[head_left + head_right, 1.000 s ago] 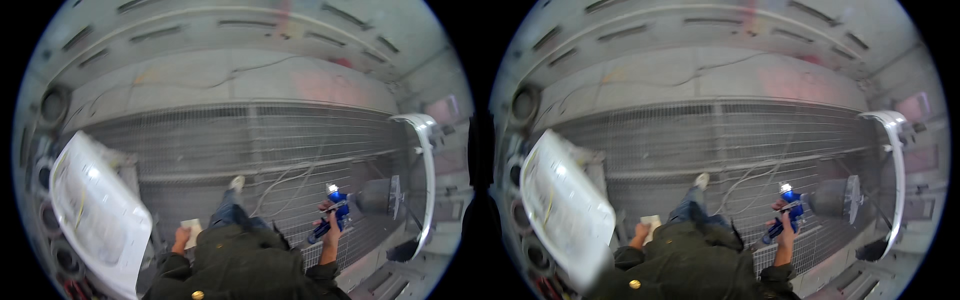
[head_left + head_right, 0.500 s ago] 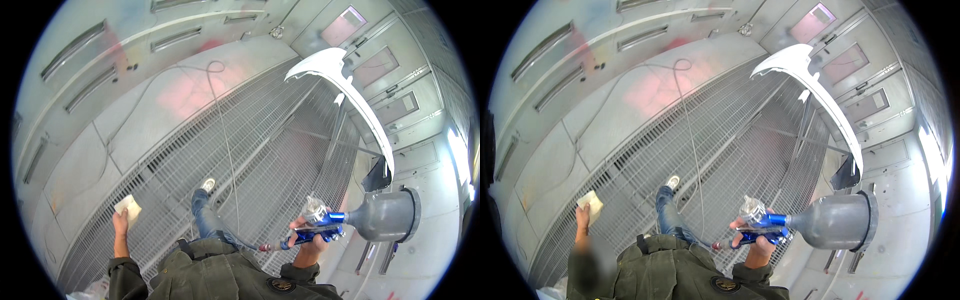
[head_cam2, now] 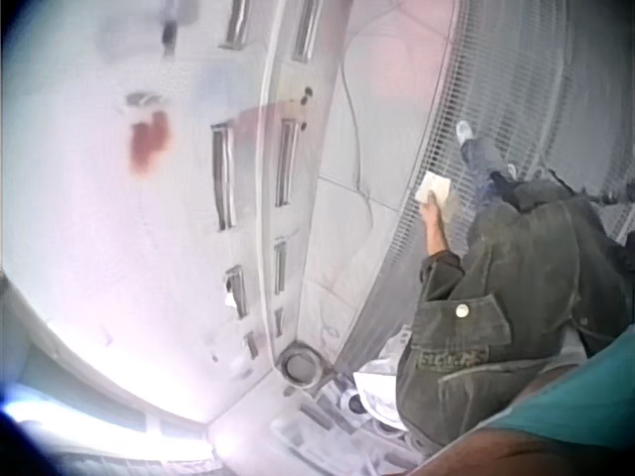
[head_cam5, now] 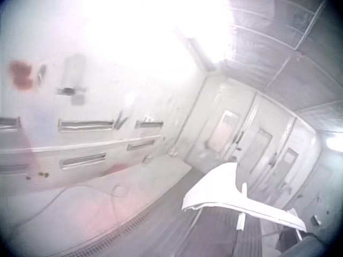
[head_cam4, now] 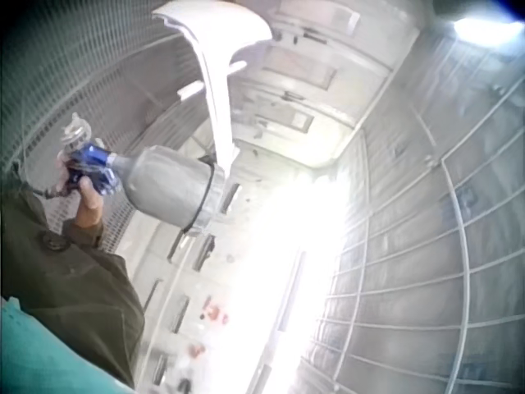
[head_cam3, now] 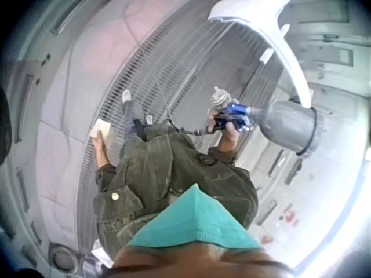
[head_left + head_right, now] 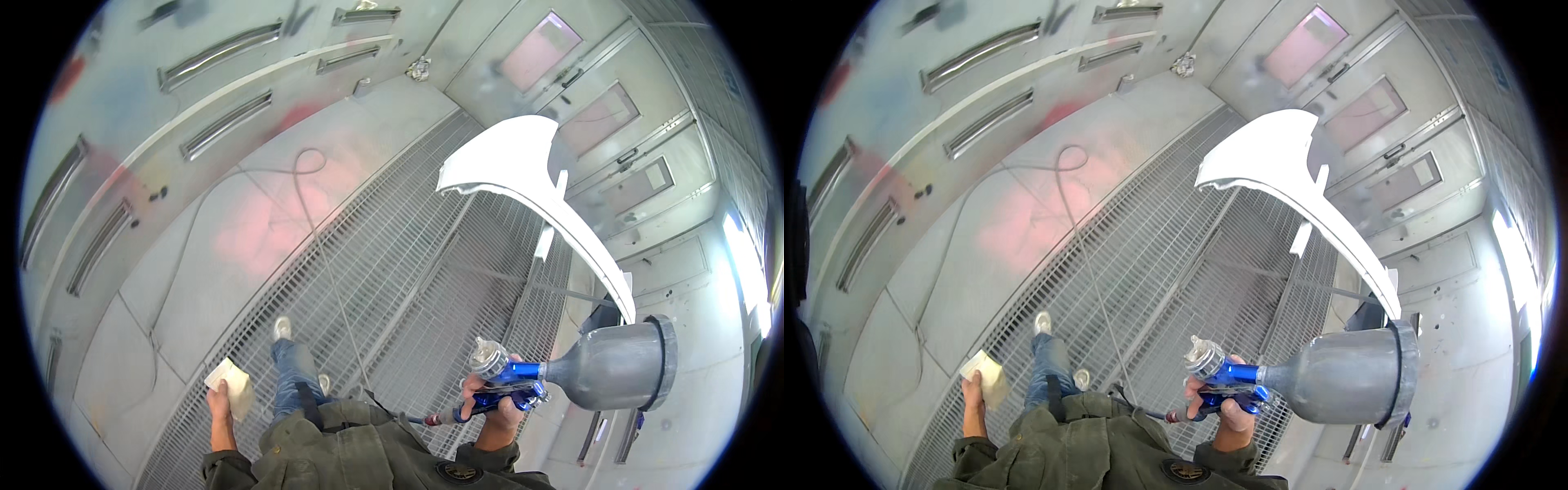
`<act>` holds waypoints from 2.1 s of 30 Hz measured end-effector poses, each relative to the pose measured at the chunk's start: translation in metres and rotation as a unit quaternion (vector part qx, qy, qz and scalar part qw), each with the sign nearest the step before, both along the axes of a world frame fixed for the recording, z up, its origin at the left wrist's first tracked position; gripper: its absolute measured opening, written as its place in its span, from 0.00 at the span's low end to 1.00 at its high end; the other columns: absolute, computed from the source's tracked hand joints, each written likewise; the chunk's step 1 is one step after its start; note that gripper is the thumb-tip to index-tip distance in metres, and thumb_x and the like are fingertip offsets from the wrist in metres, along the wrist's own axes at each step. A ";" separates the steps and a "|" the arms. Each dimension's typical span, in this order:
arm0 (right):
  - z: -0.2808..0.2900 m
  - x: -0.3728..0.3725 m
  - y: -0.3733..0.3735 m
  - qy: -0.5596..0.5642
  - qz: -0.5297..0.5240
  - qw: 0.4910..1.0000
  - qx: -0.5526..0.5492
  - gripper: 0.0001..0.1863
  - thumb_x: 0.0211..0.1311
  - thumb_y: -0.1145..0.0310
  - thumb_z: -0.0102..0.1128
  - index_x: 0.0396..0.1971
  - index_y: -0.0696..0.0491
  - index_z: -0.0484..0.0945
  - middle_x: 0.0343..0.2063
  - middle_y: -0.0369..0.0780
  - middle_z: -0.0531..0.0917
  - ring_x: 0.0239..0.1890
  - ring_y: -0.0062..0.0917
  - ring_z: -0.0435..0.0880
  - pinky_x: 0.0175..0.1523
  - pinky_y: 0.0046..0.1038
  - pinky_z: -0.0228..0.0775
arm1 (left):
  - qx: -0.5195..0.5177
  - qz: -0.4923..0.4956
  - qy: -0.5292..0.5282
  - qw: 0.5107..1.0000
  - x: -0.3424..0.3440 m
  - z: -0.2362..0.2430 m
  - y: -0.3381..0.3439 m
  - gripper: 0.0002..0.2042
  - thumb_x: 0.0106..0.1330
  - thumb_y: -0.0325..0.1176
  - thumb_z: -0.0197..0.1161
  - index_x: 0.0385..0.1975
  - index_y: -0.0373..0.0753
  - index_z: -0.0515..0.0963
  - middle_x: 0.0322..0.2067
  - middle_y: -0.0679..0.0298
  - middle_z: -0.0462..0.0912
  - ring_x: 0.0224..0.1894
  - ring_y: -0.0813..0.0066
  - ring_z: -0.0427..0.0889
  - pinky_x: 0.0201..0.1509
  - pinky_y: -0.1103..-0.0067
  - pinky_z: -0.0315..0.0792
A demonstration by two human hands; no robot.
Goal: The person sprays white paint onto a car hood and a front bumper using a spray gun. They wipe the surfaces with a cloth between coats and inspect the finish by hand.
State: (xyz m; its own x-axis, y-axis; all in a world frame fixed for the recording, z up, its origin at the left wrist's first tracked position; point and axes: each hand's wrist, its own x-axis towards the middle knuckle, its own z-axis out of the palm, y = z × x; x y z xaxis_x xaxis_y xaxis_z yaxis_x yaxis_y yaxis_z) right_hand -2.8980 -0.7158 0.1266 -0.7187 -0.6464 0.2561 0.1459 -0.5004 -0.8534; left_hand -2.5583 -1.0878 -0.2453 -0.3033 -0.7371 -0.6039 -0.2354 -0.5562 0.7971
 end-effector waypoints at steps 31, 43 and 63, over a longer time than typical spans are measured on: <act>0.014 -0.476 -0.122 -0.117 -0.452 0.856 0.223 0.36 0.60 0.53 0.61 0.60 0.60 0.58 0.37 0.50 0.77 0.33 0.35 0.81 0.27 0.31 0.81 | 0.242 -0.261 0.260 0.897 -1.024 0.124 -0.024 0.21 0.72 0.35 0.51 0.60 0.29 0.64 0.54 0.54 0.74 0.54 0.65 0.76 0.57 0.72 0.70; -0.005 -0.547 -0.102 -0.275 -0.490 0.757 0.333 0.25 0.62 0.49 0.60 0.43 0.58 0.73 0.45 0.45 0.77 0.37 0.28 0.80 0.37 0.26 0.74 | -0.003 -0.526 0.213 0.823 -1.297 0.173 0.102 0.30 0.74 0.49 0.44 0.63 0.26 0.59 0.59 0.45 0.69 0.61 0.56 0.68 0.65 0.70 0.60; 0.009 -0.654 -0.162 -0.397 -0.540 0.635 0.385 0.31 0.63 0.43 0.53 0.43 0.60 0.68 0.30 0.45 0.76 0.26 0.31 0.78 0.34 0.34 0.75 | -0.167 -0.480 0.214 0.834 -1.418 0.059 0.187 0.26 0.72 0.40 0.47 0.68 0.38 0.56 0.70 0.57 0.52 0.73 0.61 0.47 0.74 0.59 0.37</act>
State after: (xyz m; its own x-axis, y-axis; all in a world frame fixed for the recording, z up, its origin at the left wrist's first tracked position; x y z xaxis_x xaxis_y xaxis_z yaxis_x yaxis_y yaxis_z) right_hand -3.5518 -0.8778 0.1360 -0.5543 0.6186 -0.5569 0.6096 -0.1539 -0.7776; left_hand -3.9768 -0.9006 -0.1865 -0.9857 -0.1363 -0.0990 -0.0992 -0.0049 0.9951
